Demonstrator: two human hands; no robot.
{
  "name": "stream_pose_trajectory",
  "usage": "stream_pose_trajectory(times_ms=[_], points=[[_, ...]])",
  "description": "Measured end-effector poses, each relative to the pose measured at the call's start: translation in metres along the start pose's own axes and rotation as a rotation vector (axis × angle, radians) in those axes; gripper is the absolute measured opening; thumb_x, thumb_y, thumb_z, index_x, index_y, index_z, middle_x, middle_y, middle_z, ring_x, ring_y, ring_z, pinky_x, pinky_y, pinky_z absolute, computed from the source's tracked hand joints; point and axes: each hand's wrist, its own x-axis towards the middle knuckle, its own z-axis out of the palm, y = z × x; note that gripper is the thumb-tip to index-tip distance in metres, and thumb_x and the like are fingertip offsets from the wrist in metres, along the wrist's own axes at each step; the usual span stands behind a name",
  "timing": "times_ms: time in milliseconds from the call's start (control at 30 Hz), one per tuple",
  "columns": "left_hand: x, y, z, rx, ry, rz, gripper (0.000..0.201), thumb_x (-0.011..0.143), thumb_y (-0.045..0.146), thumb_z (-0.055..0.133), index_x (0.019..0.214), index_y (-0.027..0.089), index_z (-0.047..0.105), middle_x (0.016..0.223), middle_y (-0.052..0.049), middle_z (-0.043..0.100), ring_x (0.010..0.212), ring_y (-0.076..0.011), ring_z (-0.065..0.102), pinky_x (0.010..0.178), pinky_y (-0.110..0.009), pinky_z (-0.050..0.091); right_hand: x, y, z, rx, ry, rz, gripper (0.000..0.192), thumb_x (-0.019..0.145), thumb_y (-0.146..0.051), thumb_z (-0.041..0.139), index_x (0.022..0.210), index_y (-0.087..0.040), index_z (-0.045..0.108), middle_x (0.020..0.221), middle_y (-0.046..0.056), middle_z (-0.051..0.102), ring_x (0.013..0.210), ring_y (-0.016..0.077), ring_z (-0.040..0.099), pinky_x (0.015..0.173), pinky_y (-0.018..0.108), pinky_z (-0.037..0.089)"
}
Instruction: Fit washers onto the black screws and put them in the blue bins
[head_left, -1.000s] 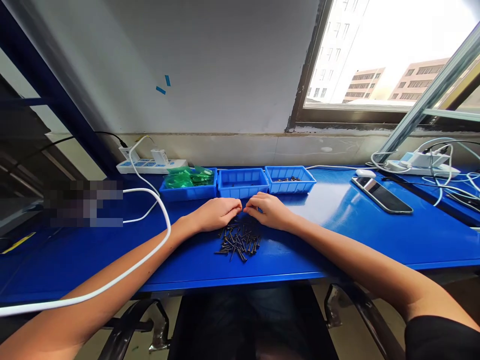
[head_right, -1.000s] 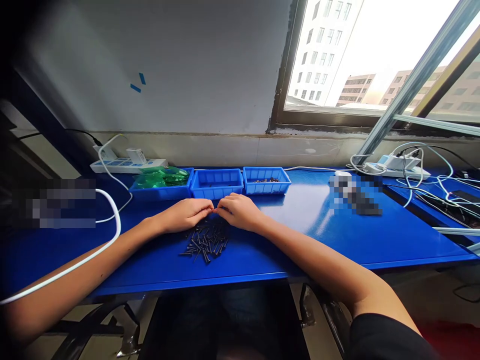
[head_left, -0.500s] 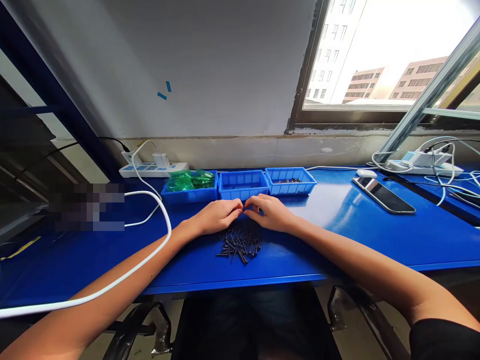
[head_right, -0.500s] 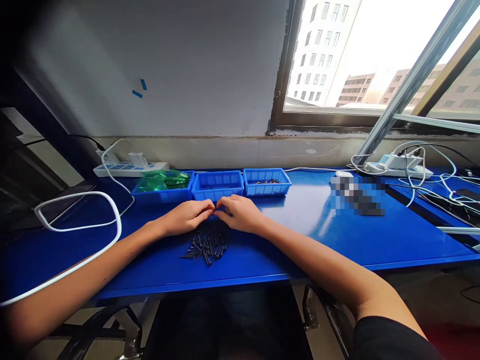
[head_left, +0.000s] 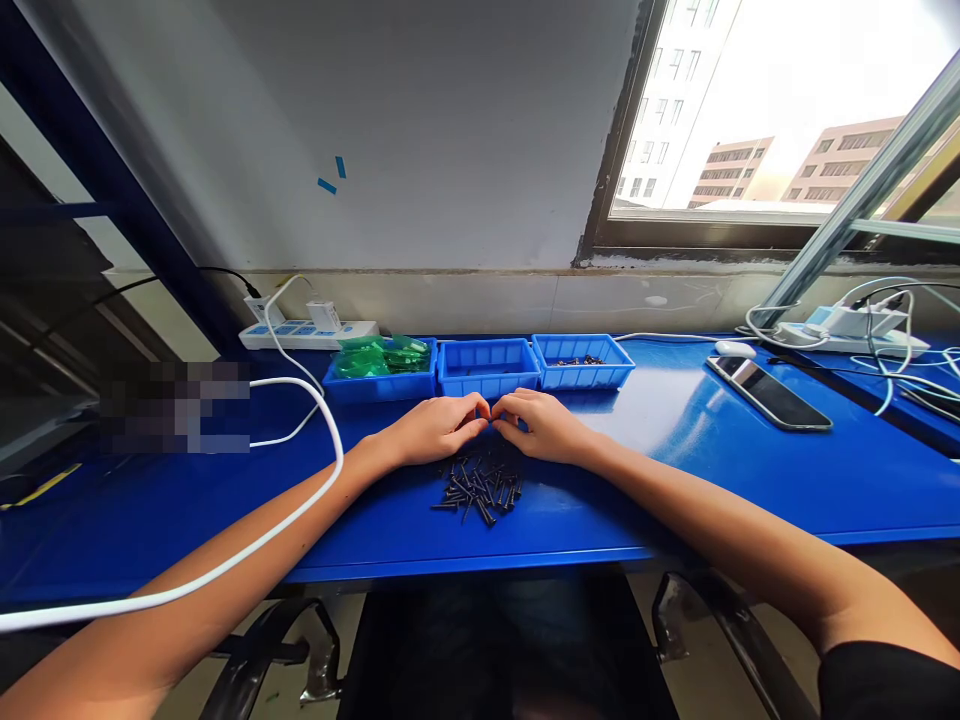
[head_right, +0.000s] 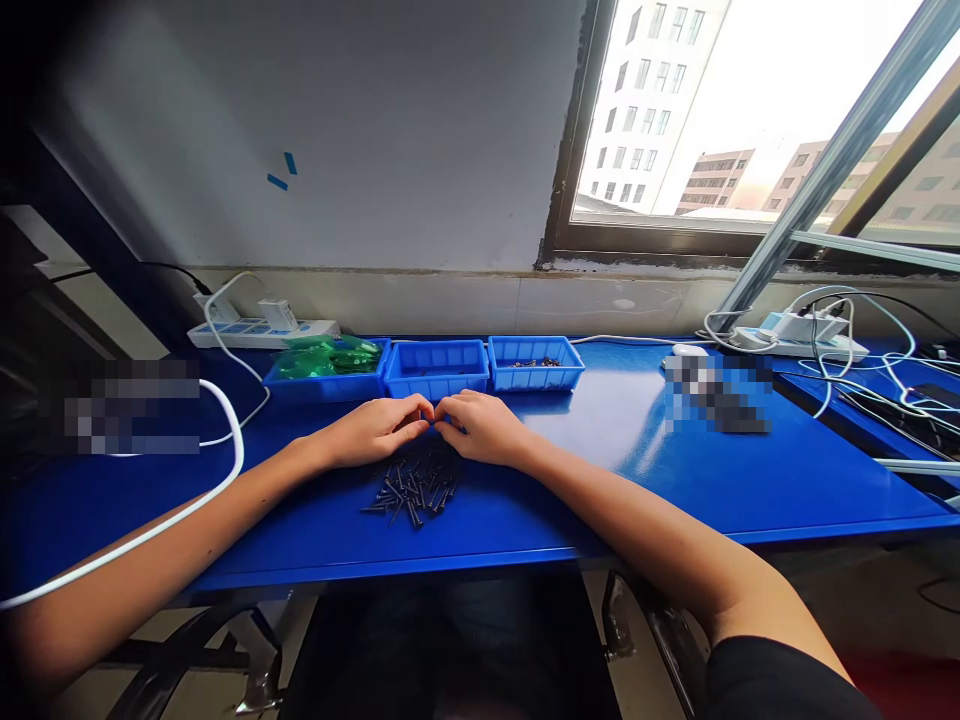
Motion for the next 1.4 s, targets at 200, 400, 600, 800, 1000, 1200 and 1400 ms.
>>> stream_pose_trajectory(times_ms=[200, 400, 600, 800, 1000, 1200, 1400], points=[[-0.0007, -0.0022, 0.0006, -0.010, 0.006, 0.023, 0.016, 0.085, 0.032, 0.041, 0.087, 0.019, 0.048, 0.062, 0.003, 0.054, 0.055, -0.0138, 0.049, 0.054, -0.024, 0.033, -0.0002, -0.0002, 0.0002, 0.008, -0.004, -0.001, 0.007, 0.080, -0.015, 0.055, 0.083, -0.016, 0.062, 0.070, 0.001, 0.058, 0.070, 0.0126, 0.051, 0.068, 0.025, 0.040], [-0.0008, -0.0027, 0.0007, 0.023, 0.024, 0.038, 0.016, 0.086, 0.031, 0.038, 0.084, 0.019, 0.048, 0.064, 0.002, 0.055, 0.055, -0.0139, 0.050, 0.054, -0.024, 0.034, -0.0008, -0.0017, -0.0013, 0.029, -0.003, -0.009, 0.005, 0.080, -0.019, 0.057, 0.083, -0.018, 0.061, 0.067, -0.001, 0.055, 0.067, 0.0117, 0.049, 0.065, 0.024, 0.038], [-0.0007, -0.0004, -0.0006, 0.058, 0.018, 0.018, 0.021, 0.088, 0.029, 0.032, 0.088, 0.018, 0.050, 0.065, 0.000, 0.056, 0.057, -0.0156, 0.051, 0.056, -0.025, 0.035, -0.0015, -0.0014, -0.0008, 0.019, 0.000, 0.006, 0.011, 0.078, -0.021, 0.060, 0.089, -0.018, 0.058, 0.067, -0.002, 0.053, 0.065, 0.0113, 0.048, 0.063, 0.023, 0.036], [-0.0003, -0.0026, 0.0010, 0.068, 0.024, 0.025, 0.019, 0.087, 0.030, 0.034, 0.086, 0.019, 0.049, 0.068, -0.001, 0.058, 0.059, -0.0159, 0.053, 0.057, -0.025, 0.036, -0.0010, 0.0020, 0.0031, 0.005, 0.003, 0.037, 0.011, 0.079, -0.019, 0.059, 0.089, -0.019, 0.056, 0.068, -0.002, 0.054, 0.069, 0.0127, 0.051, 0.063, 0.023, 0.037], [-0.0013, -0.0032, 0.0017, -0.001, 0.034, 0.024, 0.016, 0.086, 0.032, 0.037, 0.090, 0.019, 0.045, 0.063, 0.003, 0.053, 0.054, -0.0140, 0.049, 0.054, -0.024, 0.034, 0.0002, 0.0012, 0.0032, -0.003, 0.021, 0.054, 0.007, 0.080, -0.019, 0.056, 0.087, -0.018, 0.055, 0.070, -0.001, 0.056, 0.068, 0.0127, 0.052, 0.064, 0.024, 0.038], [-0.0024, -0.0026, 0.0018, -0.022, 0.054, 0.020, 0.014, 0.086, 0.032, 0.039, 0.090, 0.019, 0.043, 0.059, 0.005, 0.050, 0.052, -0.0131, 0.047, 0.052, -0.024, 0.033, 0.0008, -0.0001, 0.0012, 0.002, 0.034, 0.051, 0.004, 0.085, -0.020, 0.052, 0.084, -0.018, 0.056, 0.072, 0.001, 0.058, 0.068, 0.0124, 0.053, 0.064, 0.024, 0.039], [-0.0018, -0.0012, 0.0005, -0.008, 0.041, 0.023, 0.011, 0.086, 0.030, 0.037, 0.086, 0.020, 0.043, 0.061, 0.003, 0.052, 0.053, -0.0137, 0.048, 0.053, -0.024, 0.034, 0.0000, -0.0006, 0.0018, 0.006, 0.030, 0.042, 0.004, 0.084, -0.022, 0.055, 0.085, -0.018, 0.057, 0.070, 0.000, 0.057, 0.068, 0.0122, 0.052, 0.064, 0.024, 0.038]])
